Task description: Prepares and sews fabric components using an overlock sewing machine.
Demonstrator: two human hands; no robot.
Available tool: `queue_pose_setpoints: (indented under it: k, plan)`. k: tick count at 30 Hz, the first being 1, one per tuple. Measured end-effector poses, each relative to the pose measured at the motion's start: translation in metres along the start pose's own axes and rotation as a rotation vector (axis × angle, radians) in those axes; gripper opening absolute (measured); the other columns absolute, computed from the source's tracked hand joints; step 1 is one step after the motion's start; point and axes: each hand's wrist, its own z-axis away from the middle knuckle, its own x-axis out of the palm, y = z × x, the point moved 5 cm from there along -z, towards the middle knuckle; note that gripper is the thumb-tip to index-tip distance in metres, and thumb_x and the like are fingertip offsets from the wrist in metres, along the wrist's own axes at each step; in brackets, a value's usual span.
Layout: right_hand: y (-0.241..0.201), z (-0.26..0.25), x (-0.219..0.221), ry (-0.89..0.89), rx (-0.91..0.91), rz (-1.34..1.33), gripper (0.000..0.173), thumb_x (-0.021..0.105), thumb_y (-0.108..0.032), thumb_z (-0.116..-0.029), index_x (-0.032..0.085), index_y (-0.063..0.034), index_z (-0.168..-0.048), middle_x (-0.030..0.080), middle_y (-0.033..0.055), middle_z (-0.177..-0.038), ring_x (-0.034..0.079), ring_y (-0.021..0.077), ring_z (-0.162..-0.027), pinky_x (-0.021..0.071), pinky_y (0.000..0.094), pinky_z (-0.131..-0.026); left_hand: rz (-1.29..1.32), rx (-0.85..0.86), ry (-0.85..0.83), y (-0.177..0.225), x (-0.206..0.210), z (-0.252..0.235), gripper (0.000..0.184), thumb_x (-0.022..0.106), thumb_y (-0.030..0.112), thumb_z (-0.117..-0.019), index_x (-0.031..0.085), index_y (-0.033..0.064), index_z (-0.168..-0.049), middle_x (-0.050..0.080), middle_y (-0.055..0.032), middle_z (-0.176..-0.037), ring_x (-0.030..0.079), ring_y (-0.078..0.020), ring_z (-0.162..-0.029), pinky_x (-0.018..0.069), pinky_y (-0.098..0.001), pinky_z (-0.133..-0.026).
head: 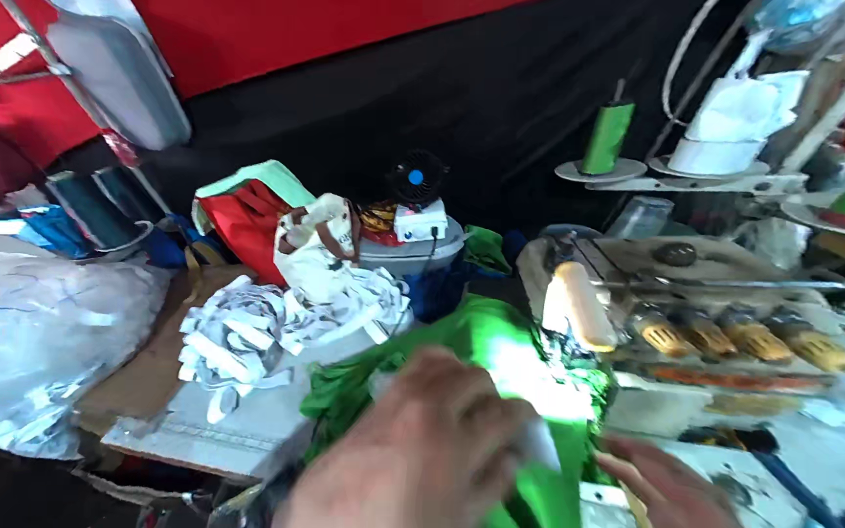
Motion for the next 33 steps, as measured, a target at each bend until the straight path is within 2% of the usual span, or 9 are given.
queue_pose_setpoints:
  k: [4, 7, 10, 13, 17, 20, 23, 28, 33]
  plan:
    - [-0.011, -0.013, 0.001, -0.076, 0.045, -0.141, 0.038, 0.065, -0.028, -0.1007, 0.057, -0.0068, -0.132, 0.068, 0.0009, -0.115, 0.062, -0.0023, -0.109, 0.052, 0.0211, -0.097, 0.339, -0.062, -0.143, 0.045, 0.036, 0.01, 0.015, 0.067, 0.006, -0.0922, 0.071, -0.0023, -0.104, 0.07, -0.0181, -0.091, 0.069, -0.0292, -0.087, 0.0534, -0.038, -0.084]
    - [0.002, -0.002, -0.016, -0.047, 0.104, -0.229, 0.02, 0.056, -0.024, -0.106, 0.068, -0.0121, -0.117, 0.068, -0.0051, -0.107, 0.063, -0.0042, -0.101, 0.0544, 0.017, -0.09, 0.713, -0.229, -0.247, 0.047, 0.051, 0.023, 0.036, 0.07, 0.002, -0.0905, 0.064, -0.0112, -0.124, 0.073, -0.0225, -0.097, 0.073, -0.0251, -0.086, 0.0586, -0.0354, -0.079]
    - [0.025, 0.02, -0.051, 0.207, 0.225, -0.32, 0.019, 0.058, -0.021, -0.1044, 0.071, -0.0306, -0.115, 0.074, -0.0171, -0.104, 0.07, -0.0019, -0.094, 0.0598, 0.0197, -0.083, 0.917, -0.372, -0.301, 0.035, 0.067, 0.046, 0.042, 0.071, 0.004, -0.0914, 0.058, -0.0095, -0.13, 0.072, -0.0185, -0.091, 0.07, -0.0188, -0.081, 0.0582, -0.0339, -0.075]
    - [0.044, 0.047, -0.069, 0.268, 0.386, -0.359, 0.026, 0.06, -0.009, -0.1013, 0.071, -0.0291, -0.113, 0.074, -0.0186, -0.099, 0.07, -0.0023, -0.086, 0.0611, 0.0208, -0.078, 1.031, -0.427, -0.151, 0.023, 0.068, 0.063, 0.037, 0.067, 0.006, -0.0947, 0.056, -0.0084, -0.127, 0.07, -0.0101, -0.105, 0.067, -0.0071, -0.098, 0.0552, -0.0292, -0.09]
    - [0.046, 0.075, -0.041, -0.166, 0.496, -0.133, 0.024, 0.061, -0.01, -0.1002, 0.065, 0.0085, -0.115, 0.069, 0.0118, -0.109, 0.067, 0.0128, -0.098, 0.0573, 0.0327, -0.088, 1.001, -0.382, -0.047, 0.024, 0.07, 0.058, 0.029, 0.061, 0.002, -0.0988, 0.055, -0.0079, -0.126, 0.066, -0.011, -0.117, 0.063, -0.0069, -0.11, 0.0523, -0.0284, -0.1]
    - [0.026, 0.071, -0.023, -0.283, 0.328, -0.014, 0.052, 0.073, -0.025, -0.0949, 0.058, 0.0123, -0.127, 0.059, 0.0339, -0.126, 0.063, 0.0366, -0.116, 0.0539, 0.0472, -0.098, 0.935, -0.337, -0.161, 0.043, 0.079, 0.045, 0.027, 0.061, -0.001, -0.0978, 0.058, -0.0126, -0.122, 0.068, -0.0209, -0.11, 0.068, -0.0151, -0.101, 0.0556, -0.0301, -0.092]
    - [0.006, 0.058, -0.011, -0.185, 0.198, -0.04, 0.053, 0.069, -0.03, -0.0985, 0.053, 0.0108, -0.129, 0.062, 0.03, -0.124, 0.062, 0.0261, -0.119, 0.0499, 0.0372, -0.104, 0.952, -0.303, -0.249, 0.059, 0.092, 0.036, 0.03, 0.064, 0.0, -0.096, 0.058, -0.0143, -0.121, 0.068, -0.0244, -0.109, 0.069, -0.0182, -0.1, 0.0546, -0.0303, -0.092]
    - [0.014, 0.056, -0.028, 0.045, 0.139, 0.139, 0.023, 0.043, -0.004, -0.1073, 0.062, 0.0055, -0.116, 0.069, 0.0197, -0.1, 0.067, 0.01, -0.092, 0.0534, 0.0192, -0.085, 0.907, -0.434, -0.34, 0.052, 0.097, 0.043, 0.043, 0.073, 0.001, -0.0892, 0.054, -0.0126, -0.125, 0.07, -0.0227, -0.104, 0.071, -0.0199, -0.093, 0.0583, -0.0324, -0.086]
    - [0.033, 0.064, -0.034, 0.12, 0.22, 0.103, 0.021, 0.047, -0.001, -0.1052, 0.058, 0.0111, -0.117, 0.069, 0.0182, -0.101, 0.066, 0.0005, -0.093, 0.0516, 0.0133, -0.087, 0.78, -0.44, -0.212, 0.044, 0.094, 0.049, 0.034, 0.072, -0.002, -0.0891, 0.06, -0.0117, -0.119, 0.069, -0.0223, -0.107, 0.069, -0.0164, -0.094, 0.0572, -0.0273, -0.085]
